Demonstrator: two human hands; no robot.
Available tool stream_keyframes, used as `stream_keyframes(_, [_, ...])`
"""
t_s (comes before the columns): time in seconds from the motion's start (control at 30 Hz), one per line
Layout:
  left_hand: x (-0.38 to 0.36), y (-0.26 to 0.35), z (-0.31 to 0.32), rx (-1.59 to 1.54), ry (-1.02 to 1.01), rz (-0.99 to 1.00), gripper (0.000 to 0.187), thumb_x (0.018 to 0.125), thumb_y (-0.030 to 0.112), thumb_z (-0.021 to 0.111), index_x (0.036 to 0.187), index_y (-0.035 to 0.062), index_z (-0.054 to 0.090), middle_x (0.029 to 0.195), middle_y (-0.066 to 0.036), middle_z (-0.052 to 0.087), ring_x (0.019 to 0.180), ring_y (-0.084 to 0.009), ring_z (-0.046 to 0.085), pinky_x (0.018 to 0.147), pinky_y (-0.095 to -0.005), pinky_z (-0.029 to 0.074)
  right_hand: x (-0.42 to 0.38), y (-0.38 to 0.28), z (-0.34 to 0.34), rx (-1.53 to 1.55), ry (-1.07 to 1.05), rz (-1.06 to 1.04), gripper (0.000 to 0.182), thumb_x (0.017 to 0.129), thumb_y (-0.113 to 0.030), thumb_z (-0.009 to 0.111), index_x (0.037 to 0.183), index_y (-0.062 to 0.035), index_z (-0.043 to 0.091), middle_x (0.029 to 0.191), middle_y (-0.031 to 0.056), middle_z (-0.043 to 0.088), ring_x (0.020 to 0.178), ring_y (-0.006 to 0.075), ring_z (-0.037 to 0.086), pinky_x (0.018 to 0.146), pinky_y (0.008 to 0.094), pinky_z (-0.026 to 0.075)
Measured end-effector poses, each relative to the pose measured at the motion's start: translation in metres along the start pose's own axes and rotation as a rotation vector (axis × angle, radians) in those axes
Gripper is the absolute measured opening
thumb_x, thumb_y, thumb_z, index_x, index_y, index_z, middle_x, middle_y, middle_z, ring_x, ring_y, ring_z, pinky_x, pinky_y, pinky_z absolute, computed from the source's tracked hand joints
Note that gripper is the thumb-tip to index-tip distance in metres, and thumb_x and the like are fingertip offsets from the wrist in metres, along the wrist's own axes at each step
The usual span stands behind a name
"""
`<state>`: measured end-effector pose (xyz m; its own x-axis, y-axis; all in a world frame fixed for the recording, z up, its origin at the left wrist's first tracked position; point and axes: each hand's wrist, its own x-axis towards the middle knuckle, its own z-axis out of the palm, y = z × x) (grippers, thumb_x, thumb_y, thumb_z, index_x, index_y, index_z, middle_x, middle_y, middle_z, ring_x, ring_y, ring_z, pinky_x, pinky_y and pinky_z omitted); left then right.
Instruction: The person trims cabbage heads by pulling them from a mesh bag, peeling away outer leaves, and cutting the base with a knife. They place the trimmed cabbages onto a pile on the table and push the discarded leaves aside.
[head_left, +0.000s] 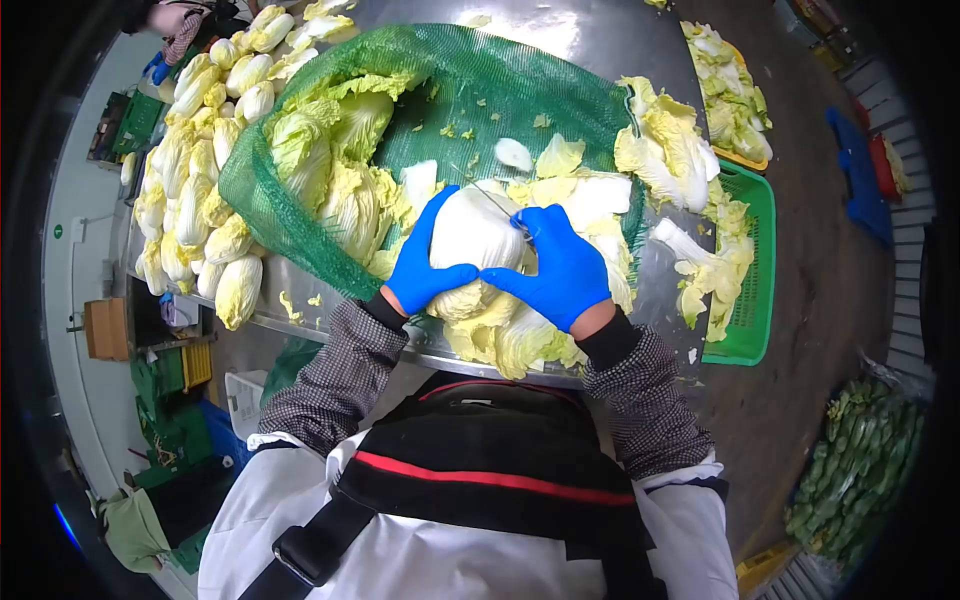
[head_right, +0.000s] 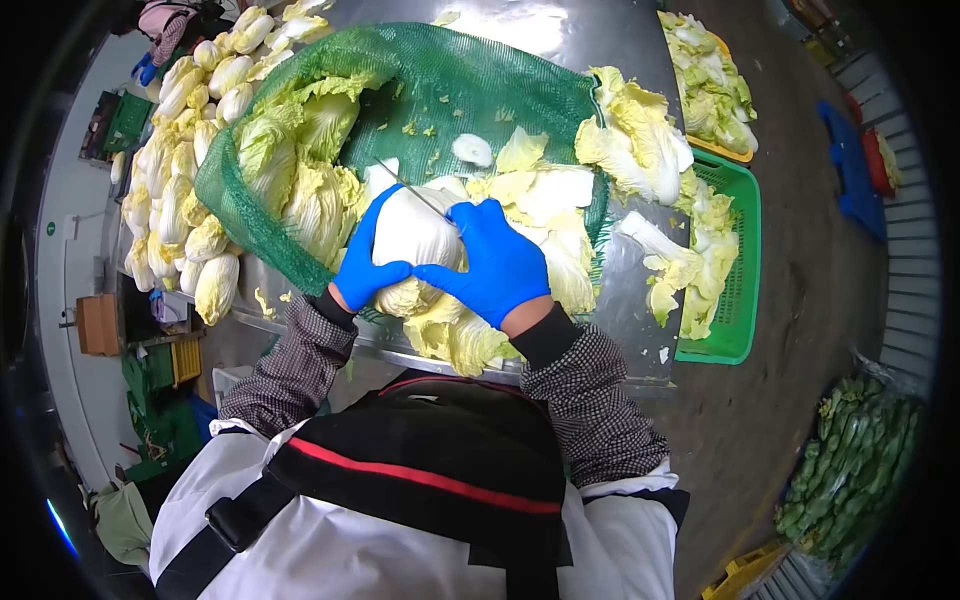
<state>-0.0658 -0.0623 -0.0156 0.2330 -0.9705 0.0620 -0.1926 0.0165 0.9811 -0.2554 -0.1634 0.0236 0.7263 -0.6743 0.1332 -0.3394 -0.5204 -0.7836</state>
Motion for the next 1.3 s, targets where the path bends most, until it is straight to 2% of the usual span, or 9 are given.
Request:
stream_keyframes(0.3, [-0.011,0.002,0.012,-0.183,-0.038,0.000,0.088,0.068,0.029,0.071,0.136,0.0020,0.023,0.133,-0.015,0.035,0.123,-0.0241,0.035,0.103,-0.0365,0.028,-0.033,0.004,-0.014,0.381,0.054,0.282,0.025,0.075,-0.005,0.055,0.098,-0.0059,0.046,0.084,0.0028,0.050,0.072,0.0108,0.048,0.066,0.0237,0.043])
stream_keyframes(0.43, [-0.019,0.006,0.011,-0.625,0.083,-0.163,0.075,0.077,0.033,0.062,0.135,0.0020,0.026,0.128,-0.016,0.042,0.117,-0.0256,0.044,0.099,-0.0393,0.035,-0.045,0.020,-0.028,0.182,0.263,0.294,0.023,0.073,-0.001,0.052,0.094,-0.0066,0.047,0.079,0.0038,0.049,0.071,0.0134,0.049,0.064,0.0273,0.042])
stream_keyframes(0.57, [-0.024,0.023,0.006,-1.017,0.027,-0.380,0.071,0.083,0.047,0.049,0.136,0.0048,0.027,0.135,-0.015,0.038,0.120,-0.0294,0.042,0.101,-0.0431,0.033,-0.043,0.073,-0.027,-0.363,0.193,0.274,0.032,0.077,-0.011,0.058,0.107,-0.0090,0.048,0.094,0.0106,0.056,0.080,0.0271,0.057,0.071,0.0331,0.046])
stream_keyframes(0.63, [-0.020,0.032,0.010,-1.120,0.008,-0.342,0.078,0.081,0.059,0.044,0.137,0.0072,0.028,0.135,-0.016,0.037,0.121,-0.0314,0.041,0.102,-0.0461,0.031,-0.031,0.053,-0.024,-0.195,0.260,0.149,0.048,0.076,-0.028,0.064,0.116,-0.0097,0.047,0.100,0.0137,0.056,0.083,0.0283,0.059,0.073,0.0354,0.048])
stream_keyframes(0.7, [-0.018,0.031,0.016,-1.229,-0.052,-0.324,0.073,0.084,0.056,0.041,0.137,0.0080,0.026,0.135,-0.014,0.037,0.122,-0.0295,0.040,0.102,-0.0433,0.032,-0.020,0.005,-0.038,0.323,-0.064,0.342,0.077,0.070,-0.045,0.070,0.129,-0.0067,0.039,0.105,0.0160,0.055,0.090,0.0227,0.057,0.079,0.0326,0.046])
stream_keyframes(0.77, [-0.014,0.030,0.028,-1.364,-0.113,-0.285,0.072,0.085,0.056,0.038,0.137,0.0075,0.026,0.136,-0.014,0.035,0.123,-0.0283,0.039,0.103,-0.0414,0.030,-0.014,-0.010,-0.031,0.506,-0.132,0.380,0.078,0.071,-0.042,0.071,0.131,-0.0062,0.037,0.098,0.0150,0.056,0.089,0.0196,0.055,0.079,0.0306,0.044])
stream_keyframes(0.9, [-0.005,0.046,0.031,-0.923,-0.042,-0.379,0.078,0.082,0.056,0.046,0.138,0.0058,0.023,0.136,-0.014,0.035,0.123,-0.0270,0.038,0.103,-0.0384,0.029,-0.016,-0.003,-0.030,0.768,-0.074,0.334,0.076,0.071,-0.037,0.072,0.132,-0.0071,0.036,0.095,0.0136,0.057,0.087,0.0183,0.054,0.079,0.0294,0.044])
stream_keyframes(1.0, [-0.006,0.054,0.034,-0.139,0.107,-0.016,0.097,0.064,0.035,0.075,0.137,0.0028,0.020,0.133,-0.014,0.034,0.123,-0.0253,0.035,0.102,-0.0358,0.029,-0.026,0.001,-0.029,0.450,-0.053,0.290,0.071,0.073,-0.029,0.069,0.133,-0.0113,0.036,0.091,0.0114,0.059,0.083,0.0171,0.057,0.076,0.0299,0.045])
stream_keyframes(1.3, [-0.012,0.057,0.030,-0.219,0.179,0.084,0.096,0.062,0.031,0.077,0.136,0.0018,0.024,0.132,-0.013,0.037,0.121,-0.0239,0.037,0.102,-0.0352,0.029,-0.045,0.034,-0.013,0.370,0.221,0.302,0.052,0.074,-0.013,0.060,0.124,-0.0067,0.045,0.082,0.0106,0.062,0.068,0.0151,0.060,0.064,0.0276,0.048])
